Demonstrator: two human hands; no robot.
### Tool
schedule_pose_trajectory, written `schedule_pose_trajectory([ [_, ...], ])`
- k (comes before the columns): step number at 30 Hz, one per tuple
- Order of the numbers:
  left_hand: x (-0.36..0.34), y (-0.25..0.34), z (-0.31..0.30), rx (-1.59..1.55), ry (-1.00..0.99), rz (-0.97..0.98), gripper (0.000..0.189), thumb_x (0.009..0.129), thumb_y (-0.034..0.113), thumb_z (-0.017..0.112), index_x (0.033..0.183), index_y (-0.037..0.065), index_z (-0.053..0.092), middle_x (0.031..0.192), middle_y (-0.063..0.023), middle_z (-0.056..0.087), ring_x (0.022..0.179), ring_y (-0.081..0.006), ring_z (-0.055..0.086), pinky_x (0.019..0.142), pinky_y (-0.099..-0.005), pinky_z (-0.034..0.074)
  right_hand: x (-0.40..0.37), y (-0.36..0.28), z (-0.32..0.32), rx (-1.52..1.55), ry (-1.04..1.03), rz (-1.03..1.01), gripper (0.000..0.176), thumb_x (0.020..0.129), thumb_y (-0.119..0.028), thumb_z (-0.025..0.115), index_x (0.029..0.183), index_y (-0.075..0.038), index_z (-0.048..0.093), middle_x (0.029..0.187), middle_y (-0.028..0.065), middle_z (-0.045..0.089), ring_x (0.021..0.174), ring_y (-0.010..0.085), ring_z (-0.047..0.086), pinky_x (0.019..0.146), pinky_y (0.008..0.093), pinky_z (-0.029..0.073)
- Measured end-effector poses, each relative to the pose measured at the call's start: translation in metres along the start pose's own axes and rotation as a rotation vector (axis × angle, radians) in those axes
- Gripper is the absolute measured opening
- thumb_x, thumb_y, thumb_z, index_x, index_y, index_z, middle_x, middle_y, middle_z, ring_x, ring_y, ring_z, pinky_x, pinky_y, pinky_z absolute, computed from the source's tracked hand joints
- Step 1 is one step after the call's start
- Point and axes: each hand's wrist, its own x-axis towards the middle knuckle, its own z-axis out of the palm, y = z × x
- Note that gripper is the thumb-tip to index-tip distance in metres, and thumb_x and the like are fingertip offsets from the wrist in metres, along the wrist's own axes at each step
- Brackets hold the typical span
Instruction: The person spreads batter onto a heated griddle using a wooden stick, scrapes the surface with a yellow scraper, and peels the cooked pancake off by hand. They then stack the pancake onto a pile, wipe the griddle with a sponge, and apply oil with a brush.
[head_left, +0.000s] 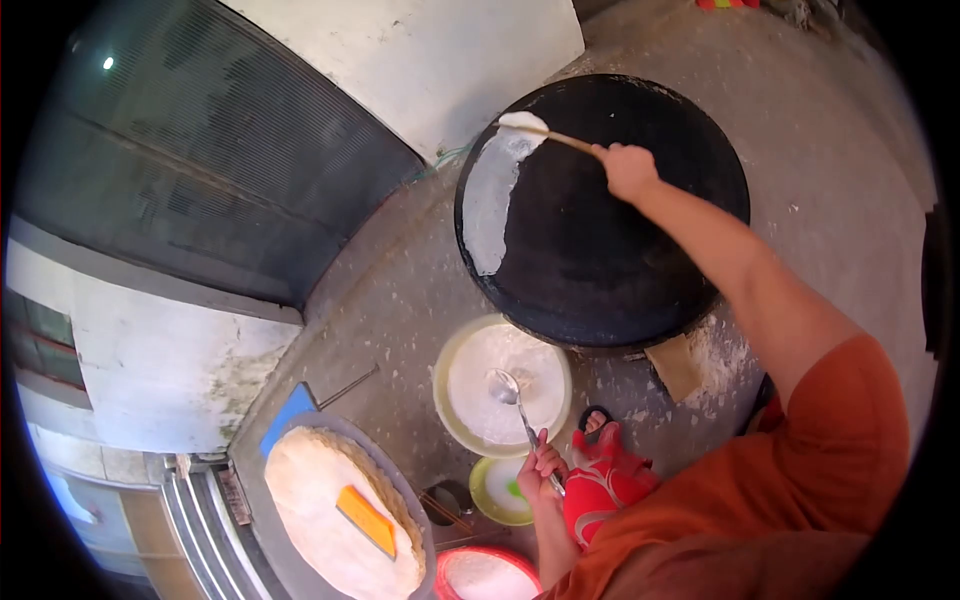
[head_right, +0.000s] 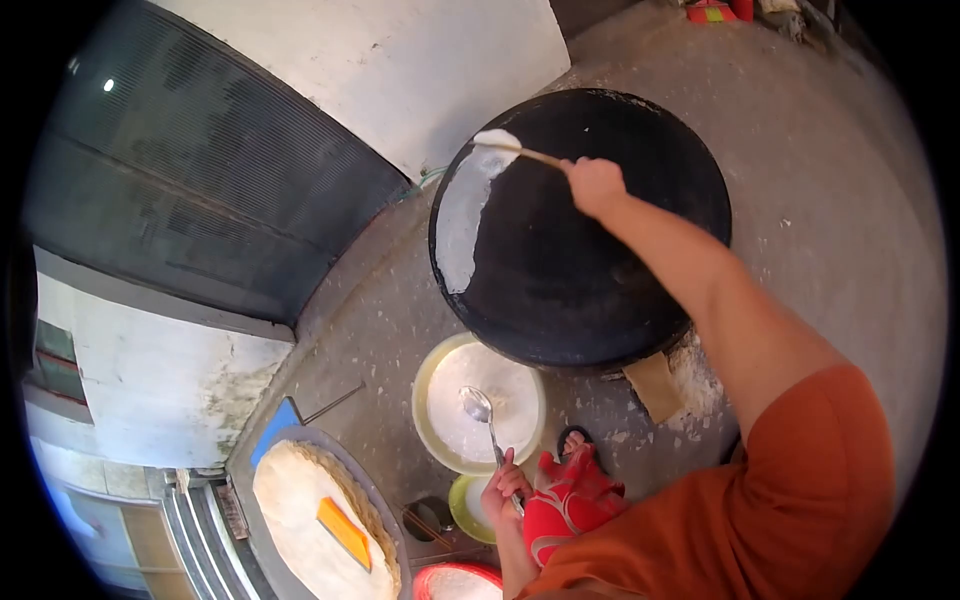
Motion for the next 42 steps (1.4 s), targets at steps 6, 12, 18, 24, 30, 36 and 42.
schedule_pose_trajectory([
  [6,0.009,0.007,-0.004,0.011,0.022,0.054,0.032,0.088,0.011,0.035,0.109,-0.01,0.045,0.065,-0.0036,0.041,0.049,-0.0091,0.037,0.04,-0.0199,0.033,-0.086,-0.024,-0.004,0.42,0.079,-0.07,0.042,0.067,-0.008,0.053,0.108,-0.015,0.057,0.09,0.0116,0.059,0.083,0.0287,0.058,0.073,0.0373,0.047],
  [12,0.006,0.003,0.002,-0.024,0.037,-0.006,0.031,0.087,0.009,0.034,0.108,-0.01,0.046,0.065,-0.0037,0.041,0.048,-0.0097,0.037,0.038,-0.0209,0.033,-0.026,0.025,-0.027,0.136,-0.068,0.158,0.05,0.066,-0.009,0.053,0.115,-0.016,0.049,0.089,0.0125,0.057,0.079,0.0294,0.058,0.066,0.0394,0.047],
  [18,0.008,0.005,-0.002,0.014,0.026,0.039,0.032,0.086,0.01,0.034,0.109,-0.009,0.045,0.065,-0.0032,0.041,0.048,-0.0101,0.037,0.039,-0.021,0.033,-0.036,-0.033,-0.001,0.106,0.025,0.001,0.045,0.068,-0.007,0.051,0.113,-0.008,0.047,0.089,0.0116,0.056,0.078,0.0273,0.059,0.064,0.0367,0.048],
  [24,0.005,0.008,0.0,-0.012,0.014,0.009,0.034,0.086,0.012,0.033,0.11,-0.009,0.045,0.065,-0.0032,0.041,0.047,-0.0103,0.037,0.039,-0.0213,0.033,-0.051,0.001,-0.018,0.133,-0.008,0.194,0.052,0.069,-0.007,0.05,0.12,-0.009,0.041,0.093,0.0142,0.054,0.075,0.0297,0.059,0.063,0.037,0.049],
  [30,0.005,0.003,0.0,0.026,0.037,0.011,0.034,0.086,0.011,0.033,0.111,-0.009,0.045,0.065,-0.0031,0.041,0.048,-0.0101,0.038,0.039,-0.0216,0.034,-0.043,0.024,-0.017,-0.013,-0.083,0.096,0.053,0.067,-0.01,0.053,0.118,-0.006,0.04,0.091,0.0139,0.054,0.08,0.0286,0.059,0.068,0.0388,0.049],
  [36,0.008,0.011,-0.003,0.031,0.004,0.027,0.032,0.087,0.012,0.035,0.108,-0.009,0.046,0.065,-0.0038,0.041,0.048,-0.0102,0.038,0.04,-0.0207,0.034,-0.055,-0.003,-0.035,0.174,-0.063,0.254,0.049,0.069,-0.012,0.054,0.116,-0.005,0.043,0.095,0.0142,0.056,0.084,0.029,0.059,0.07,0.0393,0.049],
  [42,0.0,0.005,0.003,0.048,0.049,0.025,0.032,0.087,0.011,0.034,0.108,-0.01,0.046,0.065,-0.0043,0.042,0.047,-0.0105,0.037,0.039,-0.0208,0.034,-0.028,0.033,-0.012,-0.029,0.008,0.198,0.043,0.073,-0.008,0.05,0.115,0.0,0.041,0.09,0.0144,0.056,0.074,0.0264,0.061,0.06,0.0345,0.05],
])
